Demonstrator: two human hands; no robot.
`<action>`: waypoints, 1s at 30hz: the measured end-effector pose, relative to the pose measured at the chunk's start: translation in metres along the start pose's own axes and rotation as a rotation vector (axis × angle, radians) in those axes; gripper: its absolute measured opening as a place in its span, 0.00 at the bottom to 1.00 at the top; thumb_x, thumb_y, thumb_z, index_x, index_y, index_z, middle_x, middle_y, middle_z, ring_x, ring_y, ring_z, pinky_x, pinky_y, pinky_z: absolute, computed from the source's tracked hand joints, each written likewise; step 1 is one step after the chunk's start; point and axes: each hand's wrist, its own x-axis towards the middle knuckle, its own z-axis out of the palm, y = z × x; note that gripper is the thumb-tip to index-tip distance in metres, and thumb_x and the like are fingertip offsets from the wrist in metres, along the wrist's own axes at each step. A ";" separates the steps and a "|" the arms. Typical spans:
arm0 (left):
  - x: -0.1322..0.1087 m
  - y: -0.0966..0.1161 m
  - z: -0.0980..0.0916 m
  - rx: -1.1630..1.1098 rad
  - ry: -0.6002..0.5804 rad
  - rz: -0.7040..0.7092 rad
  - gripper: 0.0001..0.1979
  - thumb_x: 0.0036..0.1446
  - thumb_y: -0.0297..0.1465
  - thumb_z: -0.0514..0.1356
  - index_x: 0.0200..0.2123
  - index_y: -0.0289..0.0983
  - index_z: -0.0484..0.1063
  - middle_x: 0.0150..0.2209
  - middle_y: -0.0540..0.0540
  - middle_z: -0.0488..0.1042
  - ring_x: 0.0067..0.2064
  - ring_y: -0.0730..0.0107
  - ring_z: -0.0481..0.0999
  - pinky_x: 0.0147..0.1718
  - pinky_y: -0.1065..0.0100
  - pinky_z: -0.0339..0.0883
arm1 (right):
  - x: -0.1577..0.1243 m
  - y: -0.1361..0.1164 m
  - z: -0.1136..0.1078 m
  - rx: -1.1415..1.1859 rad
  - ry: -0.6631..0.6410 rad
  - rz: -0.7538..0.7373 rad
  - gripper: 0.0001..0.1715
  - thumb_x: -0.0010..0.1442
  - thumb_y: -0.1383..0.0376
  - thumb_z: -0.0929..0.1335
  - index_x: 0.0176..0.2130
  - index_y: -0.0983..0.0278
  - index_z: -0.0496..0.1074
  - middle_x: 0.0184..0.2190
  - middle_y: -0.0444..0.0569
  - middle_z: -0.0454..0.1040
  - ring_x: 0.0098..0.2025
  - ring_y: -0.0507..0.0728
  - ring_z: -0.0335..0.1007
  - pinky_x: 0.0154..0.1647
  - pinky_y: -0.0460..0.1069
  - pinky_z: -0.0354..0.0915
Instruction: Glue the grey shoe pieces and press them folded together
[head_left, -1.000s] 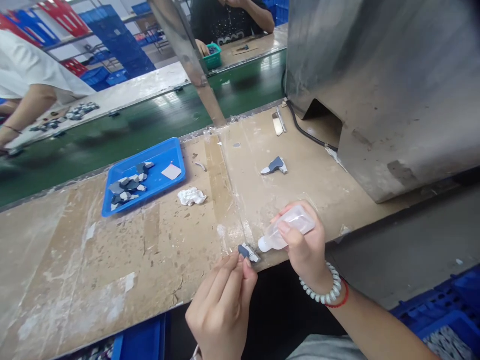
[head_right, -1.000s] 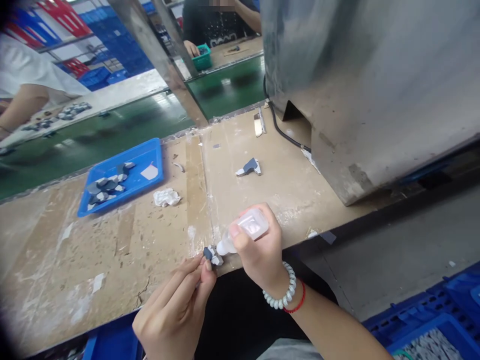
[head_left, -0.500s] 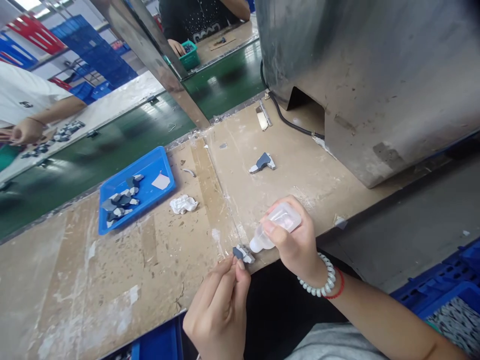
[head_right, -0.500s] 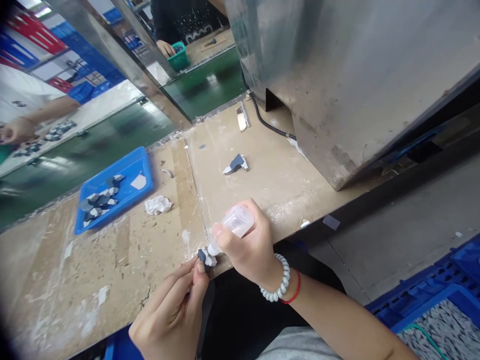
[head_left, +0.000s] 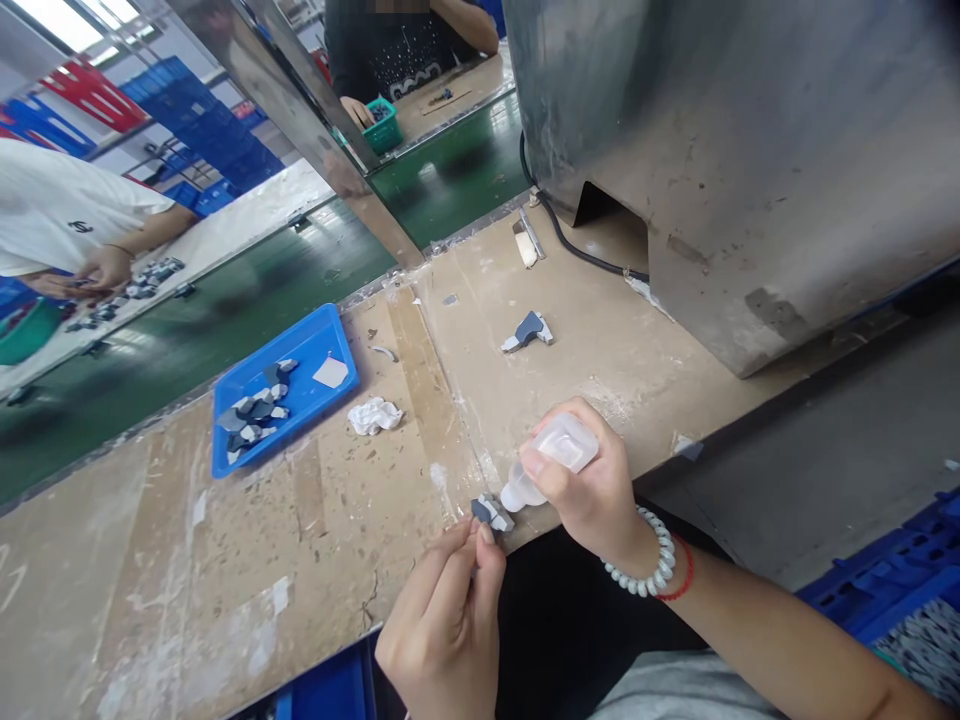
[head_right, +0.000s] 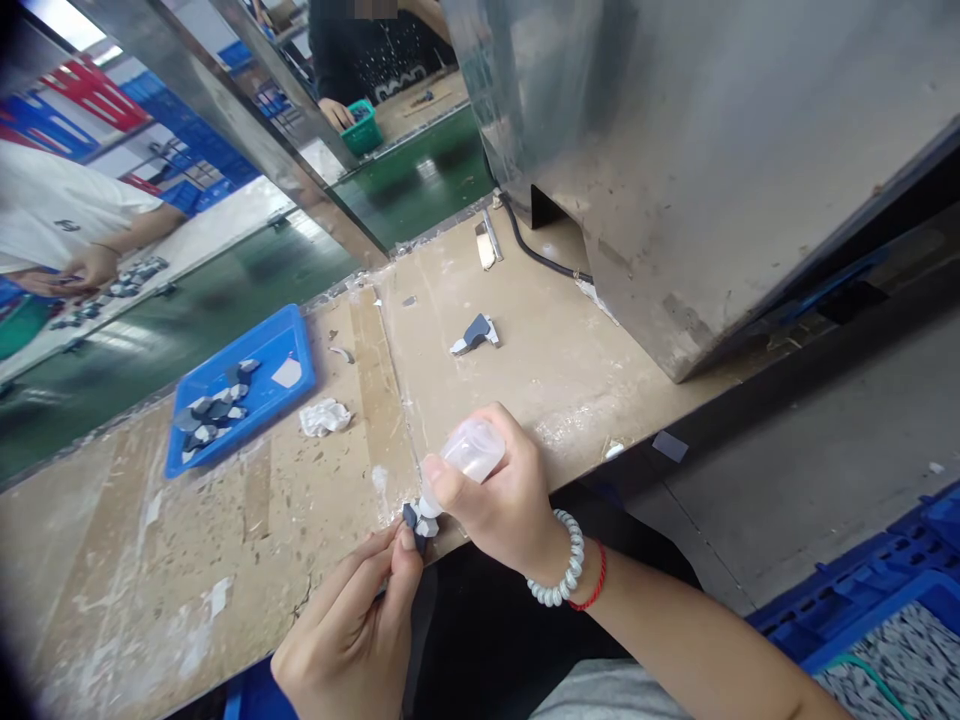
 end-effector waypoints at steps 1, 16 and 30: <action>0.000 0.000 0.000 -0.005 -0.001 -0.003 0.07 0.60 0.21 0.65 0.30 0.35 0.74 0.31 0.49 0.79 0.32 0.72 0.79 0.41 0.71 0.73 | 0.000 0.000 0.000 0.001 -0.001 0.001 0.13 0.53 0.65 0.74 0.31 0.61 0.65 0.23 0.38 0.67 0.24 0.49 0.62 0.25 0.43 0.63; 0.003 0.002 -0.003 -0.022 -0.022 -0.049 0.07 0.60 0.21 0.65 0.30 0.35 0.75 0.30 0.50 0.78 0.32 0.73 0.79 0.41 0.71 0.73 | 0.001 0.000 0.000 -0.013 -0.042 0.001 0.15 0.54 0.63 0.75 0.30 0.61 0.64 0.23 0.38 0.66 0.24 0.49 0.61 0.25 0.44 0.61; 0.000 -0.001 0.000 -0.024 -0.001 -0.028 0.07 0.59 0.20 0.66 0.29 0.35 0.74 0.29 0.50 0.79 0.32 0.74 0.80 0.42 0.73 0.74 | 0.001 0.003 0.001 0.025 -0.015 -0.006 0.14 0.56 0.62 0.74 0.32 0.62 0.66 0.24 0.39 0.67 0.25 0.49 0.63 0.26 0.44 0.63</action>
